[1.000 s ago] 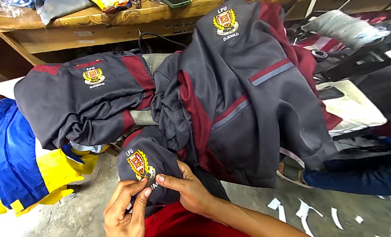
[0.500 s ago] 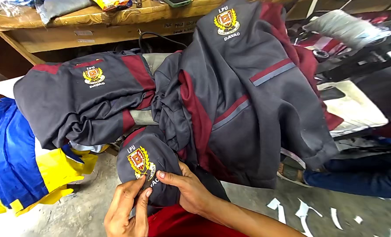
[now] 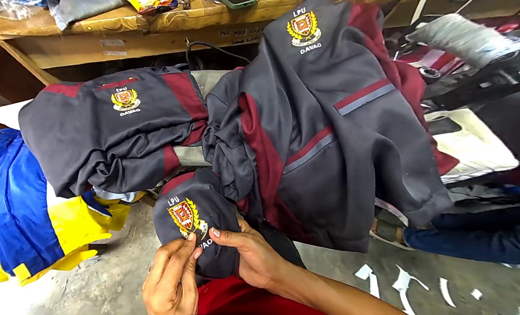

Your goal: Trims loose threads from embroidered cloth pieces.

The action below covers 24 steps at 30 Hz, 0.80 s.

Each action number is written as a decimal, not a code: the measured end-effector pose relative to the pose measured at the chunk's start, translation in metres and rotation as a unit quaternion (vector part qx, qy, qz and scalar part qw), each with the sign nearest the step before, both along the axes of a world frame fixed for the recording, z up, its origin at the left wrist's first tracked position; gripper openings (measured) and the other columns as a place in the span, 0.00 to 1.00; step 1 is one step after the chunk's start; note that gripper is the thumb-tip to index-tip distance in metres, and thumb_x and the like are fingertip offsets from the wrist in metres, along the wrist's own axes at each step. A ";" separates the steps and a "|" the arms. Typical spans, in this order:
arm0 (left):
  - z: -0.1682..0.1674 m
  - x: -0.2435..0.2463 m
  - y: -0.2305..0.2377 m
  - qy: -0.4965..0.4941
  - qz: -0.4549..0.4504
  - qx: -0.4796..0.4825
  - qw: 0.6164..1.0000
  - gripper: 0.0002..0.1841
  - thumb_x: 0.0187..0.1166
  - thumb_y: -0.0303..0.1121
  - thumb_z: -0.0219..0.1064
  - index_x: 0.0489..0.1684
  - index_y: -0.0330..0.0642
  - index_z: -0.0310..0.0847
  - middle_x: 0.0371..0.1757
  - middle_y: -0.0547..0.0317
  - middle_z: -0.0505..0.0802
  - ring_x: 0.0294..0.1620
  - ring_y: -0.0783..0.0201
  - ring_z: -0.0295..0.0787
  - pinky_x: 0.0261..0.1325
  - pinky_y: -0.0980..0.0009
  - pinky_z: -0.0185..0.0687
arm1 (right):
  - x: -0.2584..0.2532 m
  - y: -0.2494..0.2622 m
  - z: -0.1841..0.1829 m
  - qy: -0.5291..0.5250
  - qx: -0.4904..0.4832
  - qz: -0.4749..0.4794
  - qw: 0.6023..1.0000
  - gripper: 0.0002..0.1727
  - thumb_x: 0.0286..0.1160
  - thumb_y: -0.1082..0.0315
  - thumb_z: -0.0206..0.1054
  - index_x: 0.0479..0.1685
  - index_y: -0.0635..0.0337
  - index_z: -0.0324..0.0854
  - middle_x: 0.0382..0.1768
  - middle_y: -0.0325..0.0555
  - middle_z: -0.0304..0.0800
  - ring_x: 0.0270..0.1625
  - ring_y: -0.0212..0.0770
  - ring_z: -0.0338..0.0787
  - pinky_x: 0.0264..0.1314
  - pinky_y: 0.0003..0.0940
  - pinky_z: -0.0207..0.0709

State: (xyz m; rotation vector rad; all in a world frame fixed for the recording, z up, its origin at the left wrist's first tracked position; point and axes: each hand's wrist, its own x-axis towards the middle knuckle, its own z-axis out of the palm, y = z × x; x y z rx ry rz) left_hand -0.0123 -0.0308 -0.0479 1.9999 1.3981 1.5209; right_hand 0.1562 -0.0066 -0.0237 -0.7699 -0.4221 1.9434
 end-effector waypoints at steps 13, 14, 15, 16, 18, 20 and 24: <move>0.002 -0.004 0.000 0.002 -0.013 -0.015 1.000 0.09 0.78 0.31 0.74 0.46 0.36 0.94 0.44 0.55 0.92 0.50 0.74 0.89 0.55 0.85 0.85 | -0.005 0.000 0.005 -0.060 0.029 -0.017 0.998 0.08 0.83 0.72 0.61 0.52 0.63 0.84 0.44 0.47 0.95 0.49 0.39 0.95 0.59 0.39 0.89; 0.002 -0.004 0.000 -0.001 -0.015 -0.016 1.000 0.08 0.78 0.31 0.74 0.45 0.36 0.93 0.44 0.55 0.92 0.49 0.74 0.89 0.55 0.85 0.85 | -0.005 0.000 0.005 -0.062 0.029 -0.018 0.997 0.08 0.83 0.73 0.61 0.52 0.63 0.83 0.44 0.47 0.95 0.49 0.38 0.95 0.59 0.39 0.89; 0.002 -0.004 0.000 -0.007 -0.019 -0.020 1.000 0.08 0.78 0.31 0.73 0.45 0.36 0.93 0.44 0.55 0.92 0.49 0.75 0.89 0.55 0.85 0.85 | -0.005 0.000 0.005 -0.063 0.029 -0.017 0.997 0.08 0.82 0.73 0.61 0.52 0.63 0.83 0.44 0.47 0.95 0.49 0.38 0.95 0.59 0.38 0.89; 0.002 -0.005 0.000 -0.020 -0.024 -0.028 0.999 0.07 0.78 0.30 0.73 0.45 0.35 0.93 0.44 0.56 0.92 0.49 0.74 0.90 0.55 0.84 0.86 | -0.005 0.000 0.005 -0.061 0.030 -0.015 0.998 0.08 0.82 0.73 0.61 0.51 0.62 0.84 0.44 0.46 0.95 0.49 0.37 0.95 0.59 0.38 0.89; 0.004 -0.007 0.000 -0.049 -0.029 -0.046 0.997 0.07 0.78 0.29 0.73 0.45 0.36 0.93 0.45 0.57 0.92 0.49 0.74 0.90 0.54 0.83 0.88 | -0.003 0.000 0.005 -0.054 0.027 -0.012 0.998 0.08 0.83 0.73 0.61 0.52 0.62 0.84 0.45 0.47 0.95 0.50 0.38 0.95 0.60 0.38 0.89; 0.004 -0.008 0.000 -0.058 -0.024 -0.047 0.997 0.08 0.78 0.30 0.73 0.47 0.36 0.92 0.46 0.58 0.92 0.50 0.73 0.90 0.54 0.82 0.88 | -0.002 0.000 0.007 -0.046 0.015 -0.014 0.999 0.09 0.84 0.73 0.60 0.54 0.62 0.84 0.46 0.48 0.95 0.51 0.39 0.95 0.61 0.39 0.89; 0.007 -0.008 -0.002 -0.012 -0.010 -0.020 1.000 0.10 0.79 0.33 0.73 0.50 0.39 0.92 0.46 0.57 0.90 0.52 0.74 0.88 0.56 0.83 0.85 | -0.001 0.001 0.006 -0.031 0.009 -0.006 0.999 0.10 0.85 0.72 0.59 0.55 0.62 0.83 0.47 0.48 0.95 0.52 0.40 0.95 0.61 0.40 0.89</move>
